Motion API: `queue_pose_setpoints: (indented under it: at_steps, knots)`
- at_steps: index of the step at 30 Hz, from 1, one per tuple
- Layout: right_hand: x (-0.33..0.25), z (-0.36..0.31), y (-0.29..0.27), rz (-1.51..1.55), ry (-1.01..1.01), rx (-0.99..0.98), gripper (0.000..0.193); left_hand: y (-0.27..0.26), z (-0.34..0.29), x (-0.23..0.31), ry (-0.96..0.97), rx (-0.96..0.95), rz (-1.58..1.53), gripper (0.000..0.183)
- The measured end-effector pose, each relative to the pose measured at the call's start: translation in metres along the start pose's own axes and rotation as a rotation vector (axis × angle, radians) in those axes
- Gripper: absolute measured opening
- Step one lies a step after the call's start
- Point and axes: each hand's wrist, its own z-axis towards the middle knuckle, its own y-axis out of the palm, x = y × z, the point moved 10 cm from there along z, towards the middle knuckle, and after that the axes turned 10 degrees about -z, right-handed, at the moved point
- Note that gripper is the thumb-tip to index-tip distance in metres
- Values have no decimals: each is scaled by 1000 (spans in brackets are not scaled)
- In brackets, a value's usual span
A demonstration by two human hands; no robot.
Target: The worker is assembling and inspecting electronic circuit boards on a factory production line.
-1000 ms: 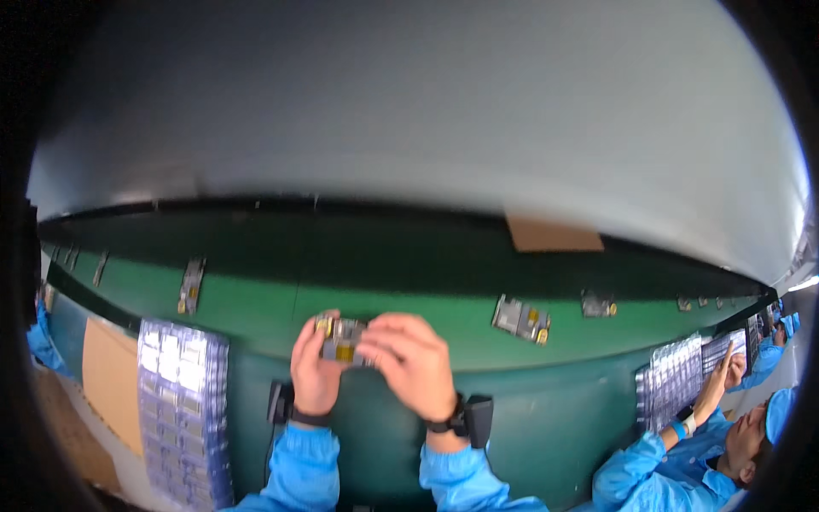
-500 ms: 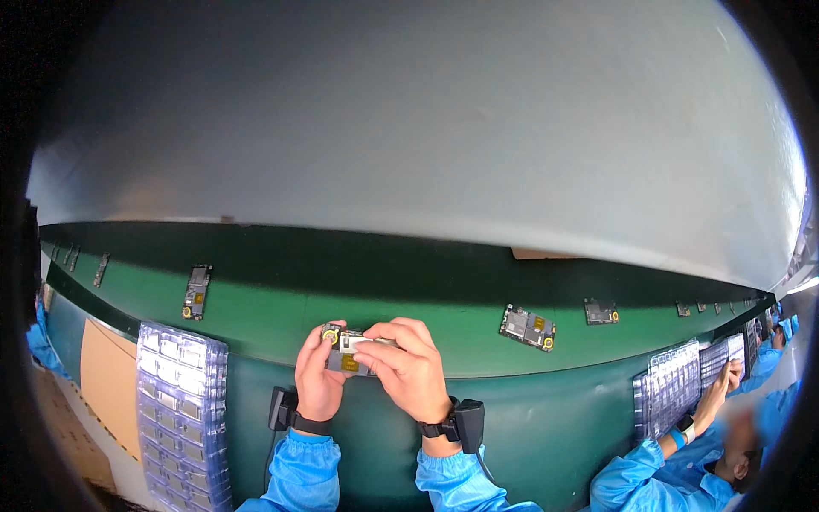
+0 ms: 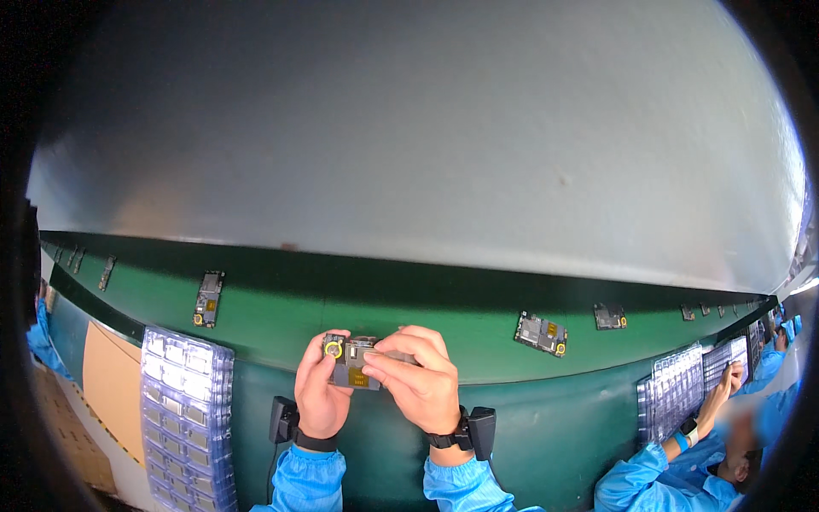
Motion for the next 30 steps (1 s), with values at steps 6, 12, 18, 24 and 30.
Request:
queue_pose_setpoints:
  at_steps: [6, 12, 18, 24, 30]
  knots:
    - [-11, 4, -18, 72, -37, 22, 32, 37, -15, 15, -111, -77, 57, 42]
    - [-26, 9, -38, 139, -35, 21, 31, 71, -31, 25, -205, -123, 183, 52]
    - [-37, 10, -47, 143, -10, 25, 30, 83, -40, 33, -139, -260, 139, 45]
    - [-39, 11, -51, 139, -21, 33, 29, 87, -39, 35, -63, -314, 217, 43]
    - [-40, 12, -50, 155, -23, 28, 29, 90, -41, 40, -23, -350, 245, 41]
